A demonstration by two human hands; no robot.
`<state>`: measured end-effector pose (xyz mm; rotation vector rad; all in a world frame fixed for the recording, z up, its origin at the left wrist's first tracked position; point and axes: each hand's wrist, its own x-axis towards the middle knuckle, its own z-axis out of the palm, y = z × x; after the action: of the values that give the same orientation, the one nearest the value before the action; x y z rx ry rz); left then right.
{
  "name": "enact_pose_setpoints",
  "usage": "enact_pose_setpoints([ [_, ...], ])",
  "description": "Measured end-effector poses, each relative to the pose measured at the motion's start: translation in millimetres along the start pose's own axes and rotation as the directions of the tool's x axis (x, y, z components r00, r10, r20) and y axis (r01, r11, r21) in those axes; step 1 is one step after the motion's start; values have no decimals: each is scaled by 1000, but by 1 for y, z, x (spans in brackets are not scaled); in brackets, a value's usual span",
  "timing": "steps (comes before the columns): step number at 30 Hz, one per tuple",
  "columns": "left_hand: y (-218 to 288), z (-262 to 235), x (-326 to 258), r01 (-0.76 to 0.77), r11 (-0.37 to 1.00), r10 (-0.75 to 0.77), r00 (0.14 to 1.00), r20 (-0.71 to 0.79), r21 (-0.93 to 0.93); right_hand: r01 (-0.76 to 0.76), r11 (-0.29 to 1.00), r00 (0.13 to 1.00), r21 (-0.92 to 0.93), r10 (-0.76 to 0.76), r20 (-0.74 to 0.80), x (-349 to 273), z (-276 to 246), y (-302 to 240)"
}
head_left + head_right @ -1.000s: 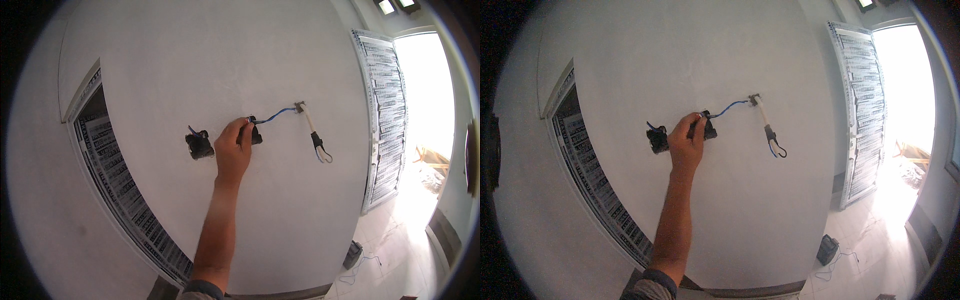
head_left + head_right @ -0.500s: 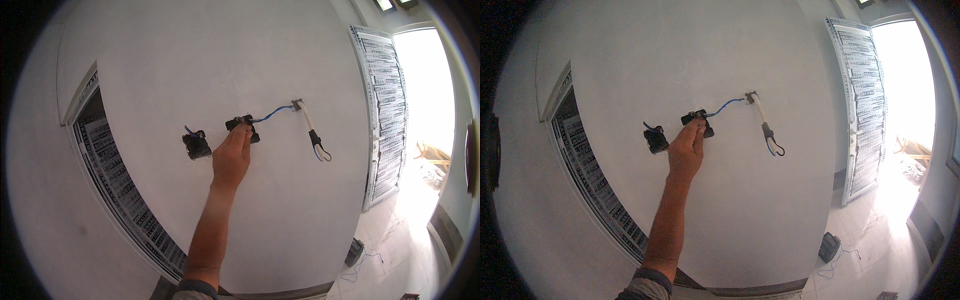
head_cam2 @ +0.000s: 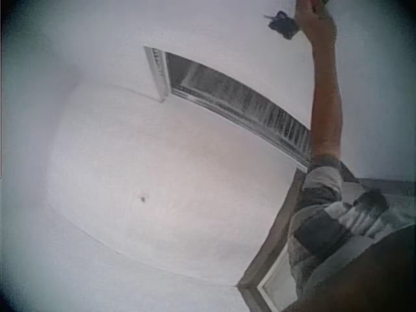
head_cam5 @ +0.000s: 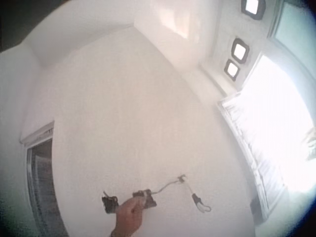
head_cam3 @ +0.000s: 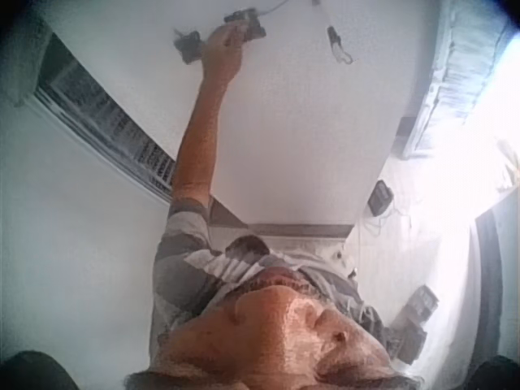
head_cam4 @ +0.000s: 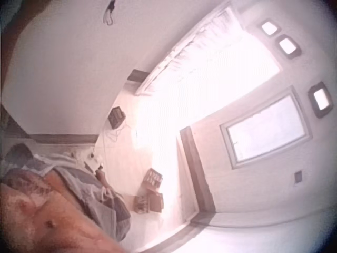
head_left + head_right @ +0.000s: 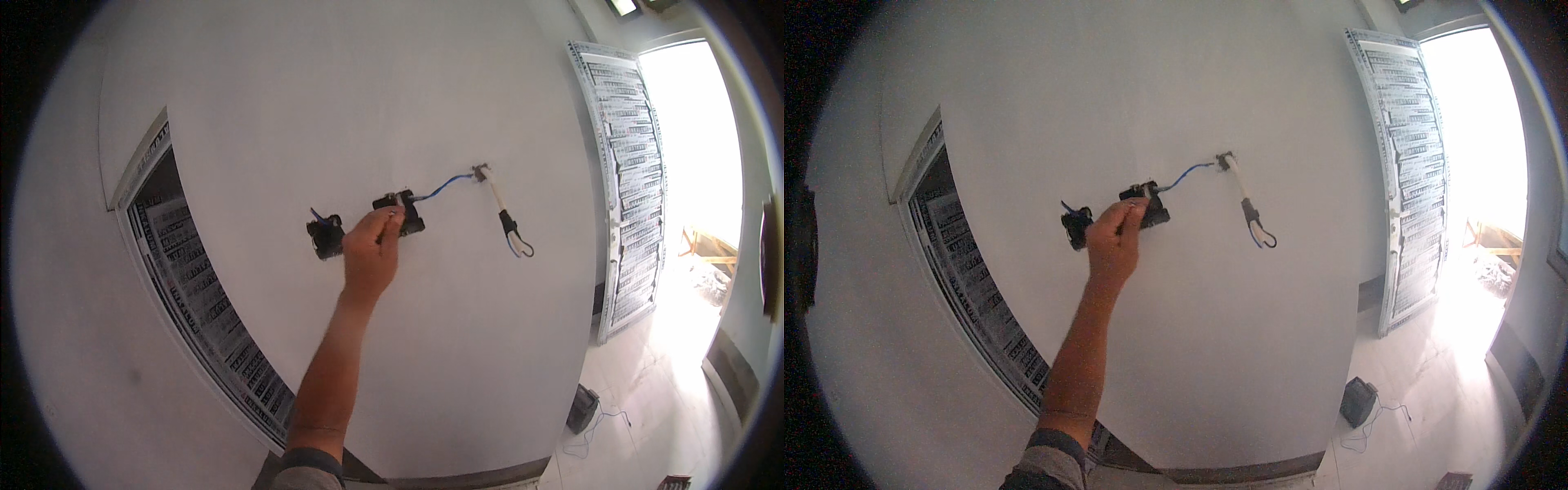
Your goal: The person unpacks electrical components from boxes and plastic bags, then uses pliers and a screwdriver to strip wires and connect them to wall-mounted electrical boxes.
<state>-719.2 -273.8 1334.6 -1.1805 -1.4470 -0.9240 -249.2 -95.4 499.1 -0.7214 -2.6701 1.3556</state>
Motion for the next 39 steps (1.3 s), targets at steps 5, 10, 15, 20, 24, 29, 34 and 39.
enact_pose_setpoints([
  [5,1,-8,38,438,857,-441,896,56,-271,-8,1000,999,4,8,-40,12,-6,-15],
  [10,17,7,23,415,748,-454,889,56,-518,-54,998,993,8,55,-104,9,-22,-46],
  [15,12,4,18,411,643,-464,881,99,-646,-120,992,978,35,124,-170,26,-30,-85],
  [20,3,5,12,411,576,-417,891,178,-707,-281,919,940,276,322,-116,57,-39,-161],
  [24,-5,3,13,434,554,-406,886,225,-710,-449,646,835,617,549,33,73,-45,-220],
  [29,-13,2,10,325,485,-365,919,150,-812,-428,696,850,576,526,-3,79,-42,-264],
  [34,-12,10,10,282,553,-302,945,127,-784,-349,710,886,612,463,-32,91,-40,-274],
  [39,-20,10,15,211,764,-205,975,81,-610,-337,731,893,594,449,-46,96,-80,-328],
])
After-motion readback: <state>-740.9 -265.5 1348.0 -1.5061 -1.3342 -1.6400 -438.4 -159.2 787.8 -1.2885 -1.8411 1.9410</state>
